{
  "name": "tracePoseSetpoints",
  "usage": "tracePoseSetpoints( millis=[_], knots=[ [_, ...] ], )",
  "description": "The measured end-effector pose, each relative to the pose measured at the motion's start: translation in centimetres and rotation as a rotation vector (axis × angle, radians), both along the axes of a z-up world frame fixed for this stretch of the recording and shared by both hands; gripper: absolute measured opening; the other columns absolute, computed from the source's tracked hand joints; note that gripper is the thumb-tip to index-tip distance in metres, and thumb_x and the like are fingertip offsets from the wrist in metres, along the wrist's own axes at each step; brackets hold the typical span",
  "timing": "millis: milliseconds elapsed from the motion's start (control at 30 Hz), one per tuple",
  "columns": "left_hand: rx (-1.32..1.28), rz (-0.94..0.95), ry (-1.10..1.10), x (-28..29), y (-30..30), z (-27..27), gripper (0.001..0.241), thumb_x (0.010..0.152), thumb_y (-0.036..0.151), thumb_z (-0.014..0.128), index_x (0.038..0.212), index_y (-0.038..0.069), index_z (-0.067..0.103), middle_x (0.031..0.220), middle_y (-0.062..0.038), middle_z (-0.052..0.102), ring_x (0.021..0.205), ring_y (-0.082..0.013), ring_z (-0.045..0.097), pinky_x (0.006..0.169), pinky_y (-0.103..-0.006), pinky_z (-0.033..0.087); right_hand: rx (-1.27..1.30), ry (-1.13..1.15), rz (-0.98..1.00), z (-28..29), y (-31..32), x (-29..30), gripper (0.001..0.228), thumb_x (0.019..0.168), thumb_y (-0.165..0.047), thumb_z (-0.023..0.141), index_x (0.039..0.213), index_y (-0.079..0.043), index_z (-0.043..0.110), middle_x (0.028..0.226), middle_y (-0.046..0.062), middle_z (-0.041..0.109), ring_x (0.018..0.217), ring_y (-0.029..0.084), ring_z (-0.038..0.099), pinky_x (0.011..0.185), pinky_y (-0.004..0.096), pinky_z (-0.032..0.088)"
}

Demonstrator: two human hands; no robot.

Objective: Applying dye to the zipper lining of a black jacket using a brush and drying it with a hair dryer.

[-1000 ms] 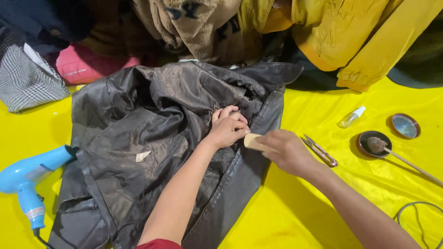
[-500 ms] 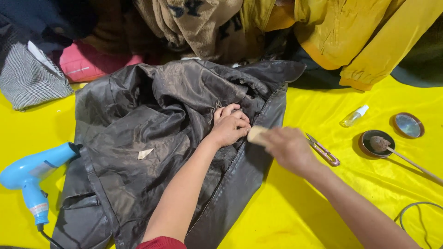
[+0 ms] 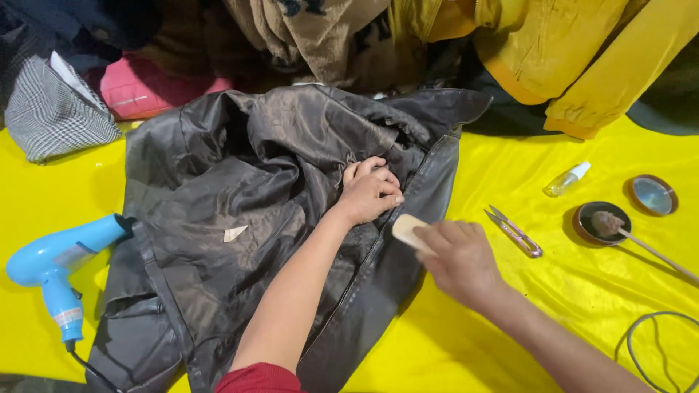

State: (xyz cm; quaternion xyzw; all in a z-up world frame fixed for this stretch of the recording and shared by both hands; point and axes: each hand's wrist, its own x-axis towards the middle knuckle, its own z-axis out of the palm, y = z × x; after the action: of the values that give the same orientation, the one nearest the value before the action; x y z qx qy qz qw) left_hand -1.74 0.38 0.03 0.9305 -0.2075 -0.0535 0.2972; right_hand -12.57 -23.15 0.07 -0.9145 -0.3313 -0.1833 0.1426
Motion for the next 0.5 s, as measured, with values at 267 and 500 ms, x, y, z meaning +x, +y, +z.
tracePoseSetpoints(
  millis=[267,500],
  knots=[
    [-0.018,0.007,0.009,0.0,0.1,-0.1,0.024,0.093,0.042,0.066,0.094,0.027,0.085,0.115,0.019,0.066,0.148,-0.0212,0.030,0.120,-0.0488,0.004,0.246,0.063,0.552,2.3,6.1,-7.9,0.024,0.100,-0.016,0.053,0.120,-0.012,0.066,0.113,0.010,0.068,0.081,0.030,0.061,0.065,0.046,0.043],
    [0.045,-0.002,0.018,-0.1,-0.1,0.3,0.031,0.095,0.045,0.059,0.096,0.028,0.085,0.124,0.018,0.065,0.150,-0.0216,0.029,0.118,-0.0490,0.005,0.289,0.082,0.478,3.7,4.6,-7.3,0.026,0.099,-0.020,0.055,0.120,-0.008,0.065,0.114,0.012,0.069,0.087,0.034,0.063,0.066,0.049,0.044]
  ],
)
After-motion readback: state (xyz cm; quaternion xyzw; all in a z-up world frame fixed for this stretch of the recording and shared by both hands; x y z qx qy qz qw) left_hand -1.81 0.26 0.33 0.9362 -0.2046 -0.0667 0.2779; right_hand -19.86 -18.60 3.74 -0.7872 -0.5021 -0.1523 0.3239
